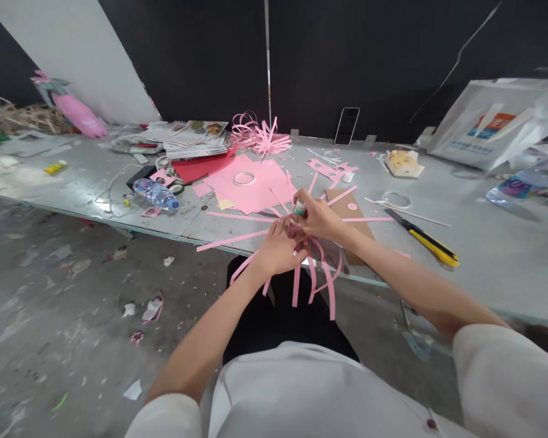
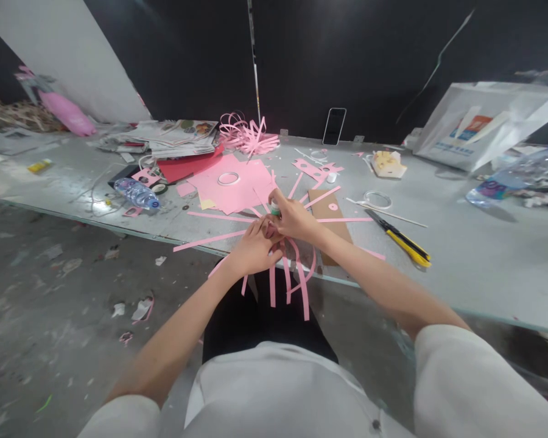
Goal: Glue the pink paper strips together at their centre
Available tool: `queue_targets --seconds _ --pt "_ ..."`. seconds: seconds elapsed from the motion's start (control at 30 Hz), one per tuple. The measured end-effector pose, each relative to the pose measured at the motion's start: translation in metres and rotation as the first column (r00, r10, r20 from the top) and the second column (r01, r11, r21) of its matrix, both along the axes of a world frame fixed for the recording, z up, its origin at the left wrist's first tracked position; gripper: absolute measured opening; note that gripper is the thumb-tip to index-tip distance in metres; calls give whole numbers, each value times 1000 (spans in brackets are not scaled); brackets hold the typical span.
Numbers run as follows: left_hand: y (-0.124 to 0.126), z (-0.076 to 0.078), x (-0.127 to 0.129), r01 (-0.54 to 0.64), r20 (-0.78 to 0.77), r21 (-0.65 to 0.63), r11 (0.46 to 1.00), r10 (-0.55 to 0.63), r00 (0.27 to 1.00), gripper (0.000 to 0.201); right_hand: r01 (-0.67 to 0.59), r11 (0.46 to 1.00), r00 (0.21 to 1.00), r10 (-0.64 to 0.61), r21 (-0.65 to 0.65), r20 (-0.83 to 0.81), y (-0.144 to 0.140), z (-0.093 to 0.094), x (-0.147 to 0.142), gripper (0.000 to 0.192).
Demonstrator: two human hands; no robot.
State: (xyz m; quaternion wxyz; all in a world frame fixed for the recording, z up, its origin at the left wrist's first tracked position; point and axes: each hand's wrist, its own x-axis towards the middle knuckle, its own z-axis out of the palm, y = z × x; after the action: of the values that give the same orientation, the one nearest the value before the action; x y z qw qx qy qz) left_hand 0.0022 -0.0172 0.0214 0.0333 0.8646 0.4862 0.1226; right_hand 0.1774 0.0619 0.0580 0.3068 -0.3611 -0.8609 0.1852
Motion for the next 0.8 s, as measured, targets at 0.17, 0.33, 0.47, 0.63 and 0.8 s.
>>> queue_targets --seconds 0.17,0.33,0.47,0.63,0.8 --pt "1 -2 0 -1 9 17 1000 1 1000 51 15 1000 1000 -15 2 25 1 6 0 30" --pt "0 0 1 -20 2 -9 1000 20 1000 53 1 1000 999 -2 18 34 1 8 3 26" --pt "-1 0 2 -32 -3 -7 999 32 999 52 -19 1000 999 19 -9 25 1 6 5 30" --pt "-1 -1 1 -7 4 23 1000 7 1000 49 -7 1000 1000 7 -3 18 0 3 3 31" --pt "-1 -1 1 -16 30 8 1000 16 999 51 27 998 998 -30 51 51 1 6 2 29"
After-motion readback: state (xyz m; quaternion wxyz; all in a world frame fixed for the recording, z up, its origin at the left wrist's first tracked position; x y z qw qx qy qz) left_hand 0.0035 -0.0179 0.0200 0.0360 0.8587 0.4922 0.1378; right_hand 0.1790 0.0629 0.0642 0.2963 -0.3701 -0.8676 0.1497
